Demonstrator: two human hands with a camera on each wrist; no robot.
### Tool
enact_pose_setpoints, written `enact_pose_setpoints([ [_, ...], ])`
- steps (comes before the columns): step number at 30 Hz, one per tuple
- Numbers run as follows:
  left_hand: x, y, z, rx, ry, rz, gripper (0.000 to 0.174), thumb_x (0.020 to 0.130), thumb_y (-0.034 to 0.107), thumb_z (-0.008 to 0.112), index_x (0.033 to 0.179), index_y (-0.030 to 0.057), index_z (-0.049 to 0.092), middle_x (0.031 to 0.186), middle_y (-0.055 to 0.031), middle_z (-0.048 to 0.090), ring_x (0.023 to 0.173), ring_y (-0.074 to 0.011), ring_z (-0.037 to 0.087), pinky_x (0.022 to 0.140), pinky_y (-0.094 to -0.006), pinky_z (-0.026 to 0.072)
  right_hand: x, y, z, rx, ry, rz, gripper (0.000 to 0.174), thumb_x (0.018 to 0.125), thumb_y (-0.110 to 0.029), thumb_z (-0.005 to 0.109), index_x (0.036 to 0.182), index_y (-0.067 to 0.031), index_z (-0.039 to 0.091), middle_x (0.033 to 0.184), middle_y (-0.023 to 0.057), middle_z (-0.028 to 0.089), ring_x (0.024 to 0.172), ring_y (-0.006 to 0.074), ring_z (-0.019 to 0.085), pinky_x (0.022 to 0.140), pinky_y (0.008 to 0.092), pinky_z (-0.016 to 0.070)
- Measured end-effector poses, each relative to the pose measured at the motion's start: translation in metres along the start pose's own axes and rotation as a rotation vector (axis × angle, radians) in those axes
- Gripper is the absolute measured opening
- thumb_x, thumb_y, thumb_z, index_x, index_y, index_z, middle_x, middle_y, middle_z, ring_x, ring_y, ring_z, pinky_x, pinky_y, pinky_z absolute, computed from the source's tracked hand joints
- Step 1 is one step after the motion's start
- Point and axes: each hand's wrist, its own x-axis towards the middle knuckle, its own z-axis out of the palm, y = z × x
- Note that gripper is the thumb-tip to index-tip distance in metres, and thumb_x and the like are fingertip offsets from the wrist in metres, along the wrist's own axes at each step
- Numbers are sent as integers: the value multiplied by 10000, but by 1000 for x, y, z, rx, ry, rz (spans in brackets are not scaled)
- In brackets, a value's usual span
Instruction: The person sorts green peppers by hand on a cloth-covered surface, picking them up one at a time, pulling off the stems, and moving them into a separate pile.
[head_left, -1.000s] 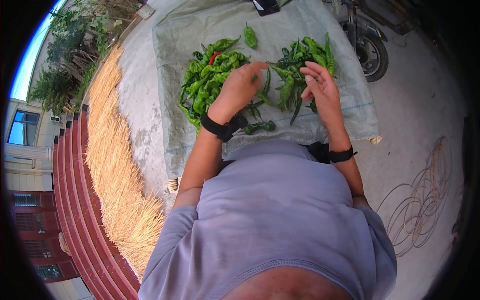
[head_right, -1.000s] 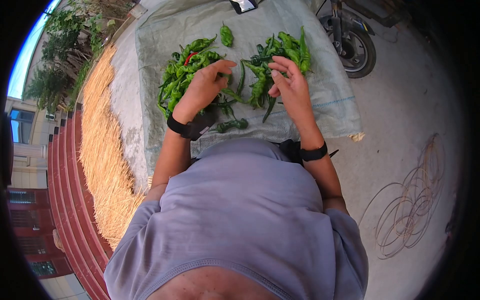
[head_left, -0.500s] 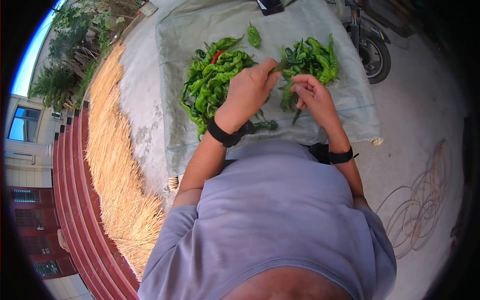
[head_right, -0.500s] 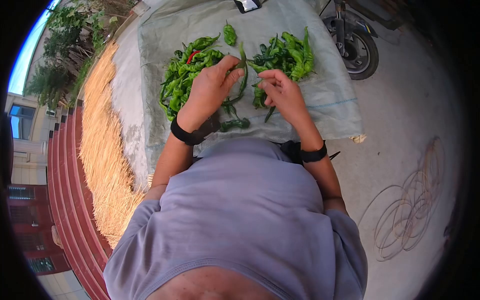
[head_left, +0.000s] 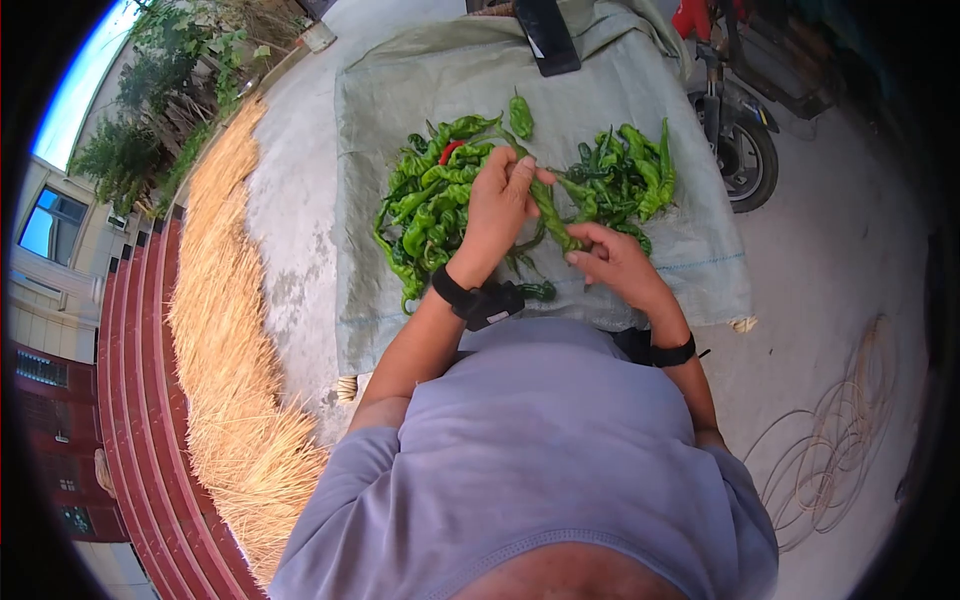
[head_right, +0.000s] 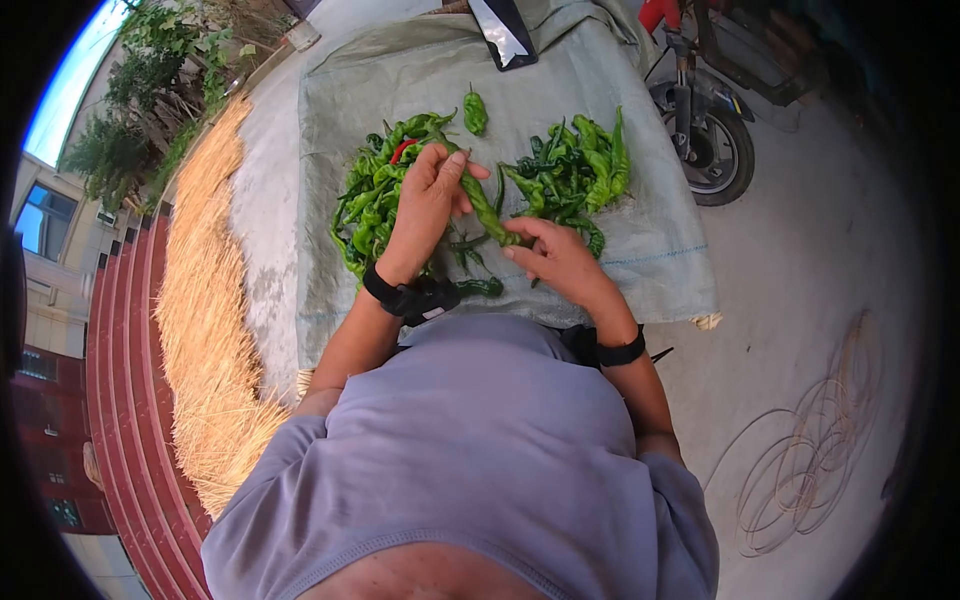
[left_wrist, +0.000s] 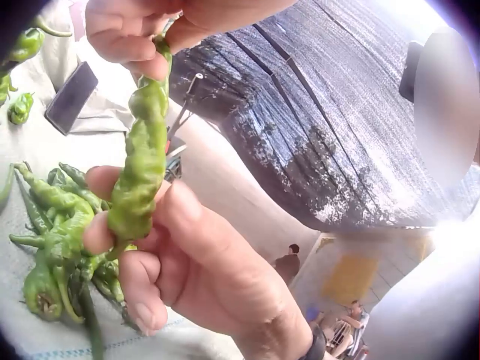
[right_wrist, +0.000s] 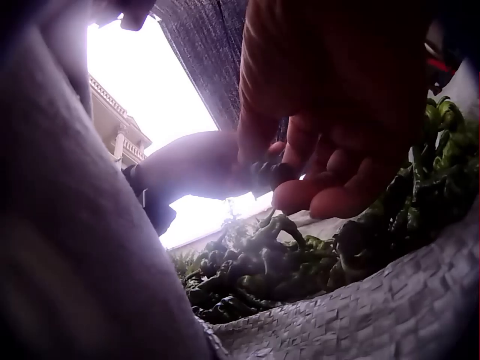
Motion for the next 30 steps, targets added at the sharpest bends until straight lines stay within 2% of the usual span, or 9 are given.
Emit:
enact_pose_setpoints([
  [3, 3, -5, -2, -17, 44, -17, 199, 1016, 187, 549, 1087, 1, 553, 931, -90, 697, 549, -96, 557, 527, -264, 453, 2, 4, -1, -5, 81, -27, 375, 907, -163, 694, 1227, 16, 620, 859, 34, 629, 615, 85, 563, 560, 240, 460],
  [6, 6, -18, -13, 271, 169, 183, 257, 1004, 200, 579, 1168, 6, 547, 1036, -76, 667, 630, -94, 584, 557, -257, 453, 4, 8, -2, 70, 203, -18, 405, 919, -158, 687, 1269, 22, 590, 842, 25, 606, 626, 72, 567, 556, 237, 454],
  [8, 12, -34, -27, 643, 284, 321, 321, 893, 142, 686, 1163, 10, 572, 1064, -109, 633, 724, -200, 626, 616, -337, 481, 7, 6, -9, 83, 286, 15, 423, 928, -153, 679, 1295, 26, 569, 873, 32, 596, 630, 71, 566, 559, 233, 458],
  [9, 7, -30, -29, 783, 332, 339, 347, 857, 130, 708, 1161, 19, 582, 1068, -113, 626, 772, -231, 629, 647, -356, 487, 10, 13, -12, 179, 340, 33, 492, 936, -127, 671, 1376, 1, 493, 1051, 56, 614, 663, 70, 582, 595, 216, 477],
  [13, 2, -29, -36, 1153, 380, 386, 456, 711, 94, 765, 1139, 60, 610, 1087, -116, 604, 962, -318, 583, 779, -419, 467, 13, 14, -18, 171, 571, -138, 549, 944, -70, 609, 1446, -17, 392, 1367, 132, 489, 707, 90, 609, 616, 235, 506],
  [15, 3, -38, -37, 1222, 375, 403, 315, 733, 71, 688, 1038, 80, 609, 1015, -107, 586, 950, -296, 552, 760, -403, 423, 7, 8, -23, 195, 569, -104, 560, 945, -44, 579, 1460, -25, 362, 1472, 155, 400, 725, 98, 618, 623, 242, 517],
  [17, 6, -47, -37, 1297, 403, 436, 192, 729, 57, 620, 919, 87, 606, 922, -91, 558, 903, -279, 531, 727, -390, 389, 6, 9, -25, 205, 633, -126, 544, 944, -39, 573, 1451, -24, 375, 1457, 153, 418, 725, 97, 619, 624, 242, 519],
  [20, 9, -53, -43, 1312, 346, 361, 389, 640, 75, 771, 989, 96, 601, 994, -80, 571, 922, -295, 540, 770, -414, 415, 6, 4, -25, 227, 710, -110, 463, 955, -43, 557, 1396, -11, 418, 1348, 129, 511, 706, 93, 614, 630, 238, 513],
  [30, -18, 17, -34, 1006, 247, 374, 485, 730, 163, 798, 1137, 16, 578, 974, -141, 545, 958, -342, 543, 804, -432, 458, 6, 13, -13, 233, 586, -162, 301, 981, -83, 554, 1270, -2, 522, 1146, 73, 632, 687, 72, 598, 630, 222, 490],
])
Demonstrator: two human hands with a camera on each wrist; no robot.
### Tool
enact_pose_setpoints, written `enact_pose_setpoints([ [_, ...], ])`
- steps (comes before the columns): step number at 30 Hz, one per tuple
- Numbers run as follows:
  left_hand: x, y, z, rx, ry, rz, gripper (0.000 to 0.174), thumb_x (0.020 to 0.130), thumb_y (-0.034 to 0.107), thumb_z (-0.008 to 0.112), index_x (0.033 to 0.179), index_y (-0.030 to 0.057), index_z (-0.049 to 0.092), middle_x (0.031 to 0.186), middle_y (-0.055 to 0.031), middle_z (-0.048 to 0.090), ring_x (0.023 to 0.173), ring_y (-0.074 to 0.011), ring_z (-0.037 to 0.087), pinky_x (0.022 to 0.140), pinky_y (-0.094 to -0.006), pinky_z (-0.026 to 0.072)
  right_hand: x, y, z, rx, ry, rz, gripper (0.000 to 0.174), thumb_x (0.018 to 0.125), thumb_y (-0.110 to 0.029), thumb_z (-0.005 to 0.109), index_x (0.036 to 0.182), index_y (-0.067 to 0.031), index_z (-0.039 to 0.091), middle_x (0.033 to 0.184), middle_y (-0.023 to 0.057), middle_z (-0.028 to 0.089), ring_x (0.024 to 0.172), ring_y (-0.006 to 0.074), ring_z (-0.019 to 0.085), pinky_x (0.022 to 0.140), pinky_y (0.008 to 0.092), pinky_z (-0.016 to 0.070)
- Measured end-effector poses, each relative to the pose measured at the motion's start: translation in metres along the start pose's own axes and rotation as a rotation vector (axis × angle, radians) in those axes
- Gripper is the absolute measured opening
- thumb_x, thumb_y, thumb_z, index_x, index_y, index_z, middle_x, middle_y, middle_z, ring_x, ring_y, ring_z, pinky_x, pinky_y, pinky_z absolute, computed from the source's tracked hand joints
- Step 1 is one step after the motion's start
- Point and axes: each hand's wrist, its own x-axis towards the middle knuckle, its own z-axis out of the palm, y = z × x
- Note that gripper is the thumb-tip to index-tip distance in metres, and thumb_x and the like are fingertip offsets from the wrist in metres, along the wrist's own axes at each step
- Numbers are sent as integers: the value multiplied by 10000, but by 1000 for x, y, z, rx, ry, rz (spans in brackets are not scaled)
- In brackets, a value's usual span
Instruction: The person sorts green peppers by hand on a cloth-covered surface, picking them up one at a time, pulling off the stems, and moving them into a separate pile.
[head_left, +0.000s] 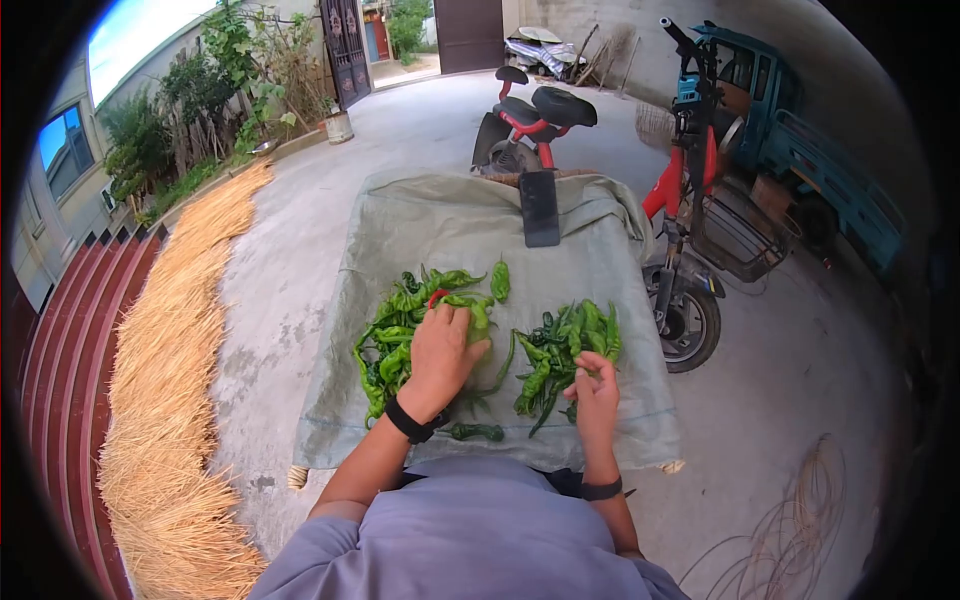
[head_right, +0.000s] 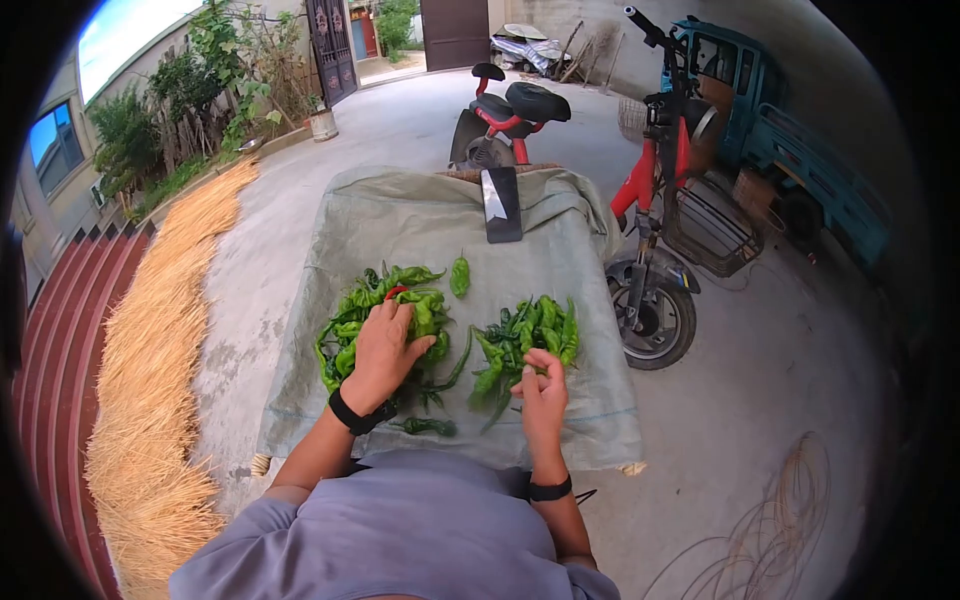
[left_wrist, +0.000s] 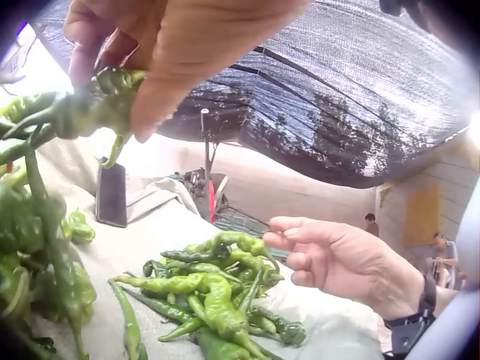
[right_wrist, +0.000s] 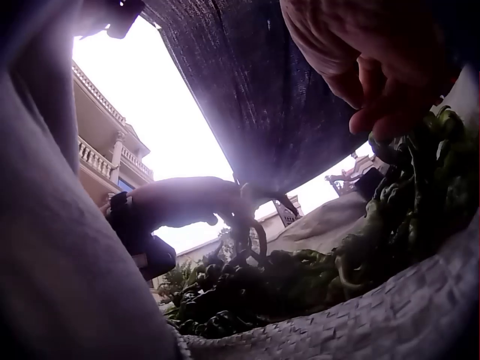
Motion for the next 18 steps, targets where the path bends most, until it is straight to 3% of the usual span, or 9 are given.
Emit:
enact_pose_setpoints([
  [4, -2, 21, 1, -236, -209, 232, 516, 729, 240, 818, 1142, 10, 612, 958, -154, 534, 926, -341, 555, 777, -422, 480, -6, -11, 10, 91, -201, 93, 327, 981, -138, 597, 1272, -4, 526, 1111, 66, 624, 697, 76, 602, 622, 212, 486],
  [6, -8, 26, 16, -301, -387, 284, 516, 734, 270, 814, 1139, 15, 624, 973, -151, 553, 920, -354, 576, 782, -416, 500, -10, -17, 12, 87, -289, 65, 351, 978, -154, 612, 1283, -4, 524, 1079, 60, 618, 703, 79, 608, 617, 215, 488],
  [8, -16, 32, 29, -295, -474, 219, 586, 698, 286, 832, 1158, -10, 623, 1012, -170, 564, 962, -364, 591, 833, -441, 502, -8, -8, 9, 5, -329, 111, 382, 976, -173, 622, 1316, -28, 522, 1022, 44, 613, 698, 80, 607, 609, 220, 486],
  [11, -18, 28, 33, -305, -512, 232, 563, 708, 297, 827, 1143, 0, 629, 1019, -170, 570, 961, -368, 593, 841, -442, 503, -4, -6, 4, -8, -374, 188, 368, 991, -210, 602, 1317, -51, 538, 977, 35, 620, 678, 79, 596, 598, 221, 483],
  [14, -15, 23, 25, -297, -476, 389, 540, 727, 304, 819, 1144, 17, 631, 1029, -169, 573, 956, -362, 596, 828, -444, 501, -4, -8, 1, -41, -426, 225, 351, 1005, -250, 579, 1301, -61, 560, 913, 26, 625, 659, 80, 584, 586, 221, 479],
  [18, -8, 24, 12, -440, -488, 235, 457, 784, 291, 807, 1090, -12, 654, 973, -154, 586, 835, -318, 592, 759, -385, 494, -2, -8, -1, -99, -479, 251, 315, 993, -233, 591, 1240, -39, 587, 785, 1, 604, 624, 70, 556, 554, 221, 457],
])
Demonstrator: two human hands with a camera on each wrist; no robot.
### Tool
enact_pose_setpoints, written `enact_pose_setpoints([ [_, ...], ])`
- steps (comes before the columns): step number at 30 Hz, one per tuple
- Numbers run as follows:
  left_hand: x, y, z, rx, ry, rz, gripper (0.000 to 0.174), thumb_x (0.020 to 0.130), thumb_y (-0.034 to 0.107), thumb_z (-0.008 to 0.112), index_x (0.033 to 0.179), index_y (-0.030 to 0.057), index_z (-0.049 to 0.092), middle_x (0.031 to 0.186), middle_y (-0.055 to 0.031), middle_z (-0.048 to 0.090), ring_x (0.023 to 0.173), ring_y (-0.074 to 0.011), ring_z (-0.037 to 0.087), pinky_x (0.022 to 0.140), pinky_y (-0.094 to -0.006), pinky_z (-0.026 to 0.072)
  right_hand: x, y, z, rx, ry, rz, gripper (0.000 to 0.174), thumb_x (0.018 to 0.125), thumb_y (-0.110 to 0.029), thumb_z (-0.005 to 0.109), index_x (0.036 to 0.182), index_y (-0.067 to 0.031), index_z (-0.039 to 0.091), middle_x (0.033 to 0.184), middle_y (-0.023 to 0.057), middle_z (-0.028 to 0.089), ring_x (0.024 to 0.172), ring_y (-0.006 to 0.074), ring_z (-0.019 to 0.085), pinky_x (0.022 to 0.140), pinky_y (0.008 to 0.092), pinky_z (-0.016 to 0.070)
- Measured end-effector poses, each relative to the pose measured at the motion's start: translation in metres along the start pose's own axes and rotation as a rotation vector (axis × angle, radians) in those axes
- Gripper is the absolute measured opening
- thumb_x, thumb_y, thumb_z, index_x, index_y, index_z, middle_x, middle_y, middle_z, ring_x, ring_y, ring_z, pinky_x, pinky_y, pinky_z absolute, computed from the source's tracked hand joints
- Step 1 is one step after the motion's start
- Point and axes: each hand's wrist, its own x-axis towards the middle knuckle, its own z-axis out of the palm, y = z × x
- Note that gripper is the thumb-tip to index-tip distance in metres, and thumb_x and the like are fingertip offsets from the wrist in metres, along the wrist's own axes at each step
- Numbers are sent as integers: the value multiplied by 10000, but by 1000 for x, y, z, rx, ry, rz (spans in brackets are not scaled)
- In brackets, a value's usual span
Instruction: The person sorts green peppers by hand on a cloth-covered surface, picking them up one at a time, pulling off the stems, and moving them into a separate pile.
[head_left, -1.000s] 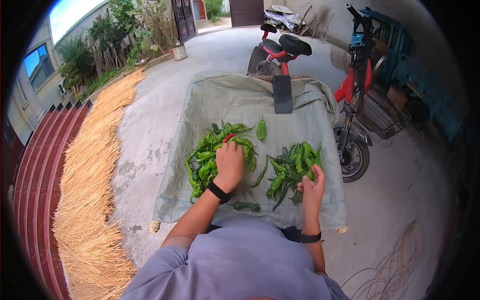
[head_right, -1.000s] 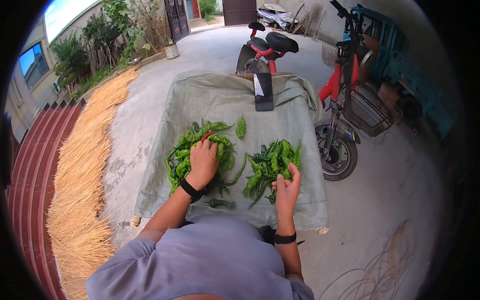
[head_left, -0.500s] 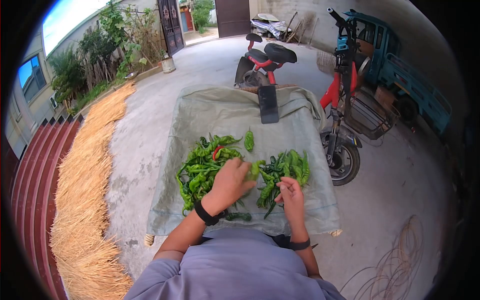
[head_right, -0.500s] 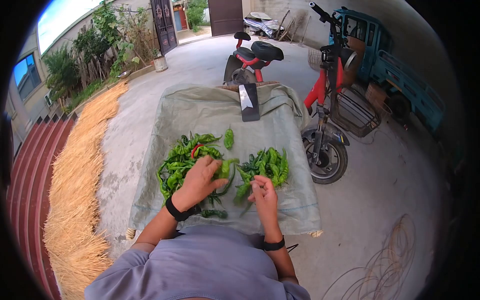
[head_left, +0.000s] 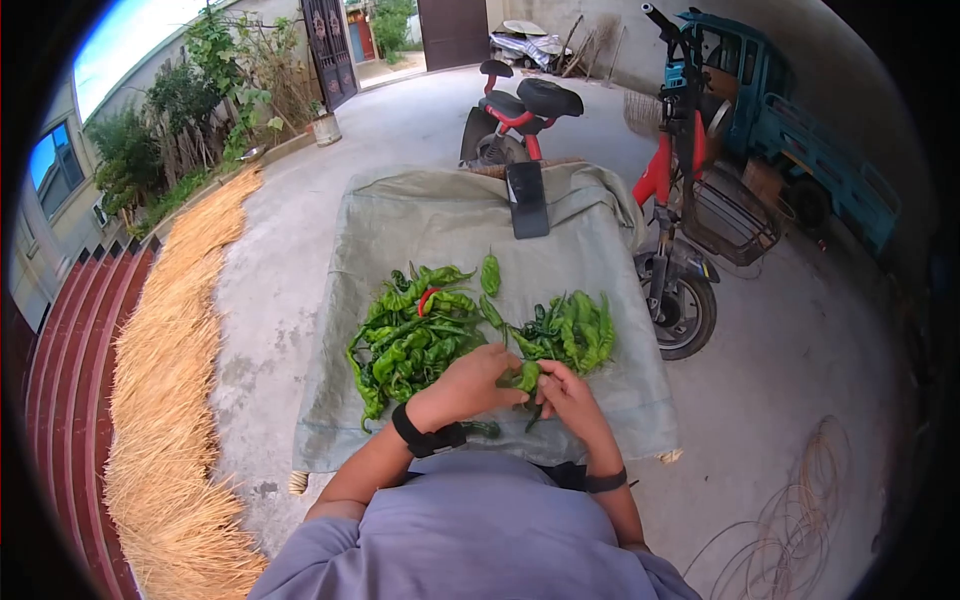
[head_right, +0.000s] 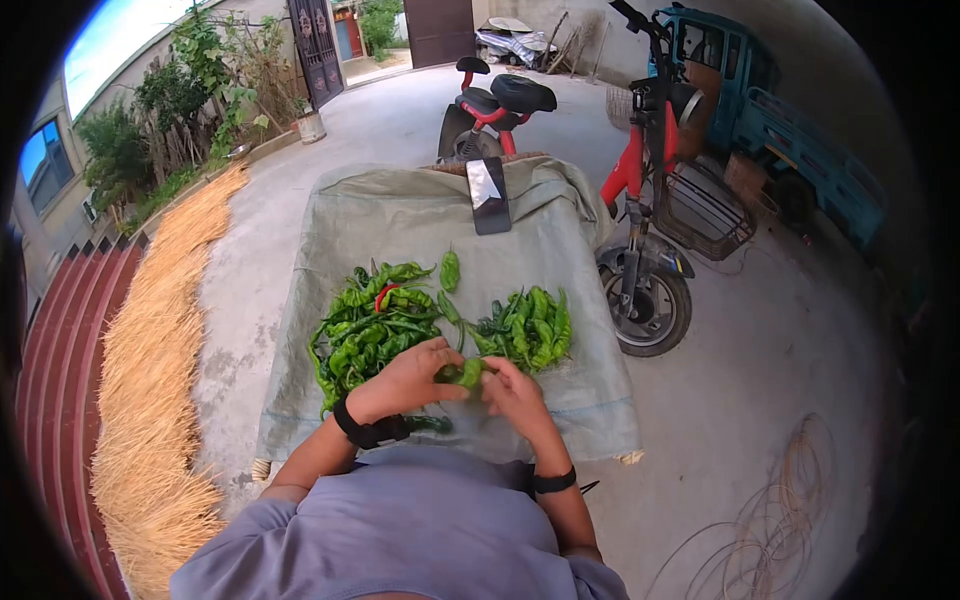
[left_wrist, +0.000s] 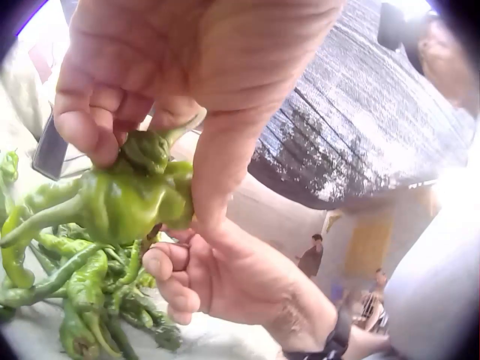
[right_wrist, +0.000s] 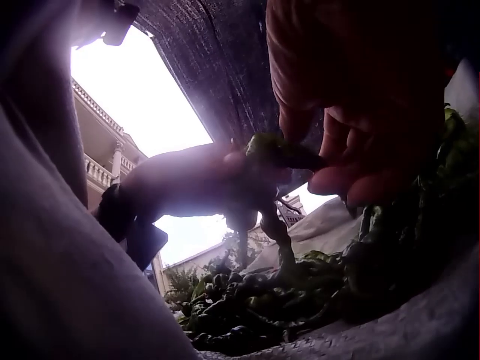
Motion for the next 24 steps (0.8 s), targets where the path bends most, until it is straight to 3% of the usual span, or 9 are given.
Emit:
enact_pose_setpoints([
  [3, 2, -1, -9, -164, 73, -54, 322, 936, 291, 684, 1035, -14, 664, 908, -124, 609, 770, -249, 579, 701, -342, 470, -1, -2, -2, -56, -47, 40, 221, 957, -176, 628, 1113, -22, 602, 686, -26, 571, 589, 51, 527, 521, 225, 429],
  [6, 3, -10, -3, -278, 236, -166, 280, 984, 258, 617, 1013, -19, 654, 851, -95, 613, 719, -215, 566, 664, -344, 470, -2, -6, 1, -99, 26, 10, 191, 967, -160, 644, 1099, -37, 579, 642, -47, 534, 514, 29, 478, 473, 195, 381],
  [7, 3, -14, 0, -318, 298, -139, 284, 1015, 268, 571, 981, -2, 651, 820, -52, 612, 674, -152, 537, 623, -313, 465, -1, -5, 1, -99, 61, -5, 203, 962, -162, 654, 1100, -34, 577, 638, -48, 527, 513, 27, 473, 470, 195, 377],
  [11, 1, -19, -7, -435, 450, -303, 286, 1047, 291, 509, 963, 52, 642, 857, 15, 629, 642, -71, 502, 594, -231, 448, 2, -6, 1, -70, 218, -48, 233, 947, -172, 682, 1089, -23, 573, 626, -48, 512, 505, 26, 464, 457, 198, 372],
  [14, -1, -6, -23, -578, 672, -378, 294, 1039, 273, 516, 961, 22, 647, 793, -33, 630, 622, -95, 513, 574, -261, 439, 0, -13, -1, 18, 317, -66, 221, 939, -144, 676, 1094, -20, 579, 632, -30, 536, 506, 43, 478, 464, 208, 378],
  [18, -5, 2, -31, -719, 794, -399, 323, 1061, 340, 459, 1028, 64, 623, 863, 11, 633, 604, -65, 491, 553, -227, 417, 5, -8, -6, 181, 425, -135, 253, 941, -111, 661, 1147, -25, 542, 653, -3, 567, 509, 58, 502, 465, 206, 395],
  [19, -7, -3, -30, -735, 739, -386, 369, 1062, 396, 435, 1037, 67, 601, 978, -24, 648, 646, -76, 532, 617, -227, 429, 6, -8, -7, 199, 436, -151, 366, 940, -94, 648, 1264, -16, 498, 845, 71, 646, 563, 74, 545, 508, 212, 446],
  [22, -7, -8, -24, -837, 673, -329, 370, 1058, 391, 449, 1042, 53, 600, 991, -34, 646, 663, -89, 560, 631, -231, 435, 1, -29, 17, 206, 437, -328, 541, 943, -80, 612, 1422, -12, 370, 1090, 158, 647, 590, 99, 566, 570, 229, 494],
  [24, -8, -8, -22, -833, 608, -361, 364, 1057, 378, 454, 1077, 44, 597, 1009, -40, 646, 683, -94, 582, 645, -241, 444, 4, -17, 8, 127, 248, -220, 705, 928, -77, 622, 1526, -59, 249, 1317, 204, 560, 671, 112, 602, 636, 234, 514],
])
